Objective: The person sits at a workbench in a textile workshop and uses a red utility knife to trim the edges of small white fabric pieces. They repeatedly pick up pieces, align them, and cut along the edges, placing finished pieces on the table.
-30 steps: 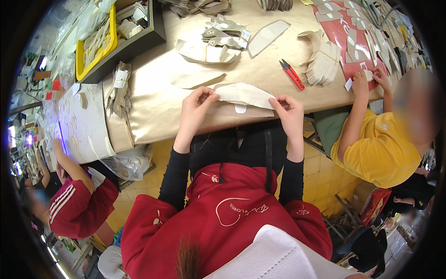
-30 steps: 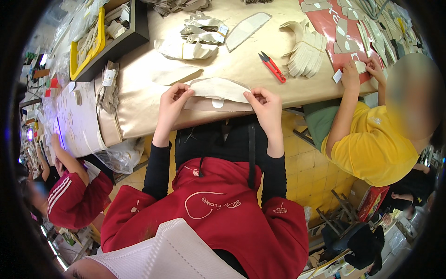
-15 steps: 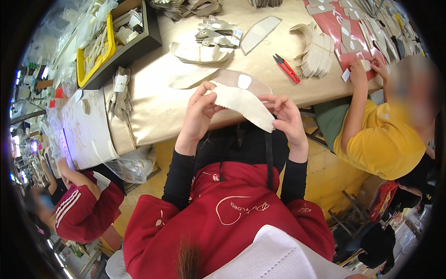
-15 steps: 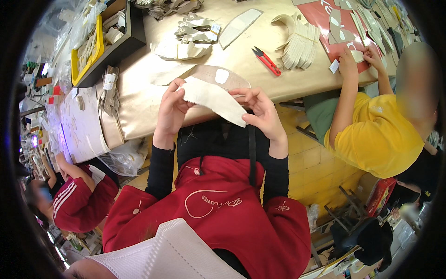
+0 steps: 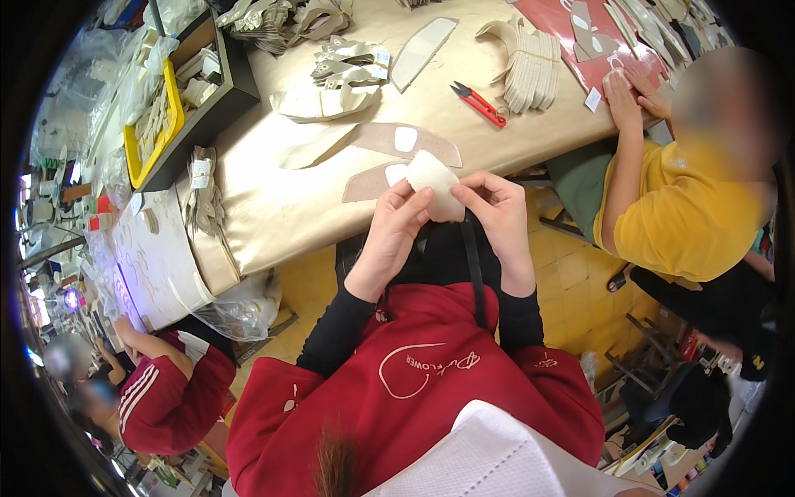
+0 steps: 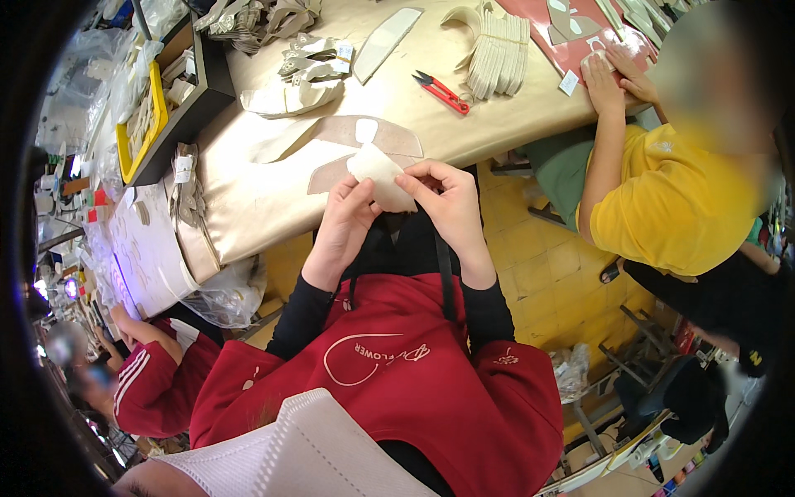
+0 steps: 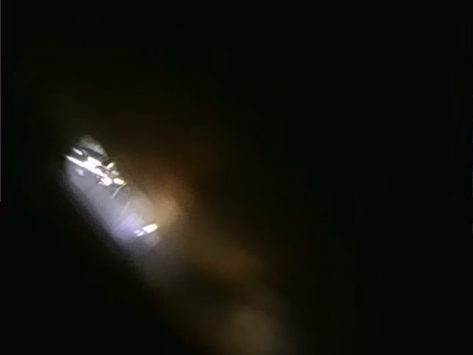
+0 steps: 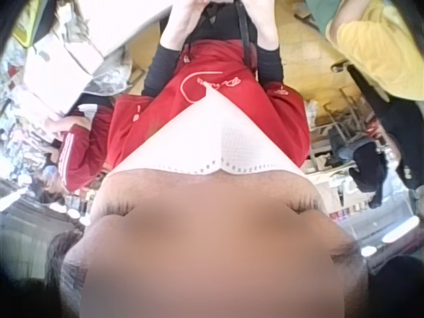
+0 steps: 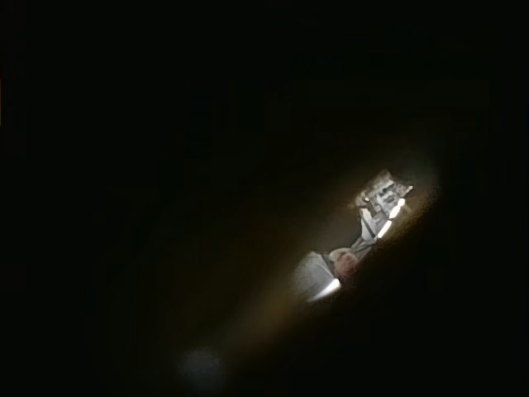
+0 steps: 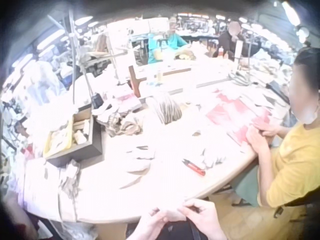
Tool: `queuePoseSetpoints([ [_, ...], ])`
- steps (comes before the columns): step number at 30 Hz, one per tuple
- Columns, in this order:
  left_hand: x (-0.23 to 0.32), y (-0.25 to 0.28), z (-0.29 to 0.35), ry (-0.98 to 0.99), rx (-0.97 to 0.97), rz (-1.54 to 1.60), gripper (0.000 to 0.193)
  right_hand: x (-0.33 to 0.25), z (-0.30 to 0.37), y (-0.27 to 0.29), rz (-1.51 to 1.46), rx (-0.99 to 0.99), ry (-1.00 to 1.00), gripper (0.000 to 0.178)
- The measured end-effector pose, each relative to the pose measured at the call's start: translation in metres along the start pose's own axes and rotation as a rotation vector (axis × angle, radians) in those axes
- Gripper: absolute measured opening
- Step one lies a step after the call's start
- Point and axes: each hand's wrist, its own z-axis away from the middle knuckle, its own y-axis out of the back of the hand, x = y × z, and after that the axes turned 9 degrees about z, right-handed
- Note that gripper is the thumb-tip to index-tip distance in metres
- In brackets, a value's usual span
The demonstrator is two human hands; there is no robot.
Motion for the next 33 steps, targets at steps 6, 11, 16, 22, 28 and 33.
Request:
queuePoseSetpoints([
  [6,0.0,0.001,-0.001,-0.091,0.093,-0.26,0.01,-0.006,0.008,0.004,0.158,0.084,0.156,0.009],
  [11,0.003,0.0,0.005,-0.12,0.088,-0.328,0.01,-0.011,0.01,0.001,0.069,0.106,0.127,0.01],
  [16,0.005,0.0,0.003,-0.135,0.133,-0.251,0.017,-0.01,0.006,0.002,0.013,0.024,0.137,0.016],
  [22,0.0,-0.001,0.004,-0.078,0.083,-0.239,0.018,-0.005,0.011,0.004,0.14,-0.026,0.084,0.017],
  [28,0.0,-0.004,0.009,-0.106,0.099,-0.31,0.016,-0.007,0.014,0.013,0.223,0.036,0.146,0.006],
  [33,-0.006,-0.006,0.011,-0.194,0.162,-0.242,0.015,0.002,0.01,0.005,0.105,0.019,0.089,0.015],
])
